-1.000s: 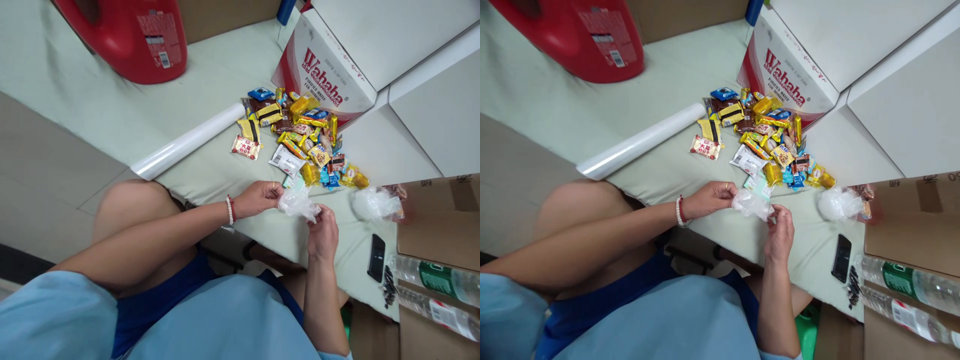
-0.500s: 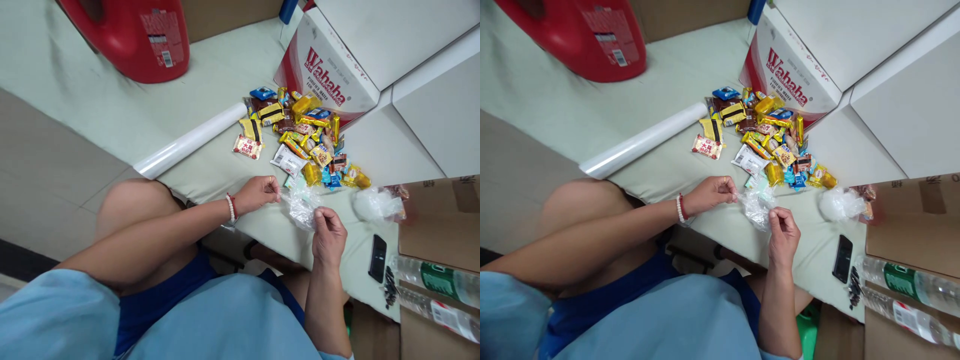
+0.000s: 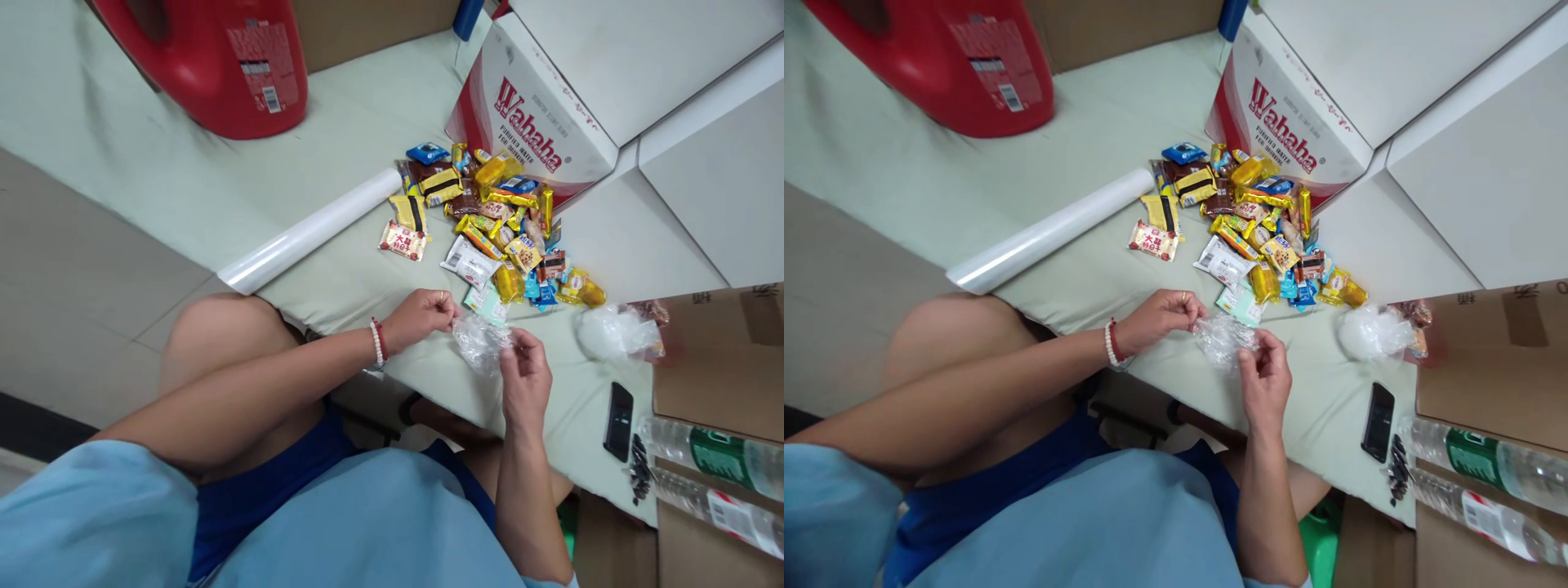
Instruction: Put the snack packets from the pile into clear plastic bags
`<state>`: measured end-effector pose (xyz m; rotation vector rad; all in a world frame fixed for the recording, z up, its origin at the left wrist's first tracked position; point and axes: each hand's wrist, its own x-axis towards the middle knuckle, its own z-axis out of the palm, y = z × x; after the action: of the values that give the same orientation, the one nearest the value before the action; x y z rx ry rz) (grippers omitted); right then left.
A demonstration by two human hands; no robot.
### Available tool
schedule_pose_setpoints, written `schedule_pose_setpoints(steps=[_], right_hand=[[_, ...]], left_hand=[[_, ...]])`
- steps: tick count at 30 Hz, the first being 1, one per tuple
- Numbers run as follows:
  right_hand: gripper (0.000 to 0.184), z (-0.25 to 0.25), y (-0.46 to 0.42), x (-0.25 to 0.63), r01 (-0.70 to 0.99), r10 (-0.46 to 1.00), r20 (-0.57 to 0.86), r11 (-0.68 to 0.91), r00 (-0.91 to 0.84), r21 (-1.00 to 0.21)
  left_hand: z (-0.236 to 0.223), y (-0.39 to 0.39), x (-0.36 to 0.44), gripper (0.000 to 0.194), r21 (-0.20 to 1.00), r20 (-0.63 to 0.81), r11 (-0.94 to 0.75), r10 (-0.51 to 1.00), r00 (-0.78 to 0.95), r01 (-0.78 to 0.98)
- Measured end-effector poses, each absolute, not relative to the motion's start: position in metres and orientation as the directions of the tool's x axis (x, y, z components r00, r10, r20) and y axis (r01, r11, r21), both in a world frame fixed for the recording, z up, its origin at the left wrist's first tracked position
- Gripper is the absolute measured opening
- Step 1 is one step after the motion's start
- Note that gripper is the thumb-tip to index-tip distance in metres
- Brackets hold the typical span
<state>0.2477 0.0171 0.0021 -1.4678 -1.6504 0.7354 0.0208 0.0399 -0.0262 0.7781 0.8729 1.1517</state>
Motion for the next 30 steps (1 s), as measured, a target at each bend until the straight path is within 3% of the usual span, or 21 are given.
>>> schedule_pose_setpoints(steps=[3, 6, 9, 12, 17, 19, 21, 24, 27, 30], right_hand=[[0.023, 0.009, 0.018, 0.235, 0.595, 0.96, 0.245, 0.276, -0.136, -0.755], [0.015, 0.017, 0.02, 0.226, 0.607, 0.902, 0.371, 0.424, -0.219, -0.672], [0.007, 0.021, 0.021, 0.226, 0.62, 0.848, 0.503, 0.488, -0.169, -0.614], [0.009, 0.02, 0.017, 0.234, 0.667, 0.796, 0.593, 0.509, -0.124, -0.544], [0.012, 0.009, -0.002, 0.244, 0.73, 0.741, 0.652, 0.534, -0.162, -0.426], [0.011, 0.003, -0.011, 0.246, 0.703, 0.778, 0.616, 0.509, -0.128, -0.497], [0.007, -0.002, -0.017, 0.246, 0.608, 0.862, 0.508, 0.405, -0.004, -0.683], [0.021, -0.004, -0.017, 0.244, 0.292, 0.966, 0.174, 0.113, 0.191, -0.95], [0.034, 0.003, -0.009, 0.244, 0.067, 0.969, -0.051, -0.07, 0.241, -0.995], [0.036, 0.013, -0.001, 0.248, 0.096, 0.953, -0.016, -0.048, 0.303, -0.994]], left_hand=[[-0.019, 0.038, 0.02, 0.024, 0.849, -0.226, 0.28, 0.959, 0.17, -0.449], [-0.017, 0.039, 0.019, 0.036, 0.909, -0.212, 0.255, 0.964, 0.162, -0.329], [-0.02, 0.043, 0.016, 0.028, 0.939, -0.187, 0.224, 0.969, 0.159, -0.26], [-0.021, 0.046, 0.012, 0.024, 0.902, -0.217, 0.24, 0.971, 0.104, -0.36], [-0.016, 0.045, 0.011, 0.026, 0.729, -0.307, 0.304, 0.946, 0.104, -0.613], [-0.014, 0.045, 0.012, 0.027, 0.666, -0.346, 0.33, 0.931, 0.115, -0.67], [-0.014, 0.046, 0.012, 0.026, 0.626, -0.388, 0.35, 0.915, 0.111, -0.697], [-0.016, 0.048, 0.014, 0.022, 0.646, -0.432, 0.35, 0.9, 0.054, -0.678], [-0.018, 0.047, 0.016, 0.015, 0.767, -0.376, 0.278, 0.925, -0.054, -0.579], [-0.021, 0.045, 0.017, 0.012, 0.877, -0.265, 0.187, 0.957, -0.122, -0.443]])
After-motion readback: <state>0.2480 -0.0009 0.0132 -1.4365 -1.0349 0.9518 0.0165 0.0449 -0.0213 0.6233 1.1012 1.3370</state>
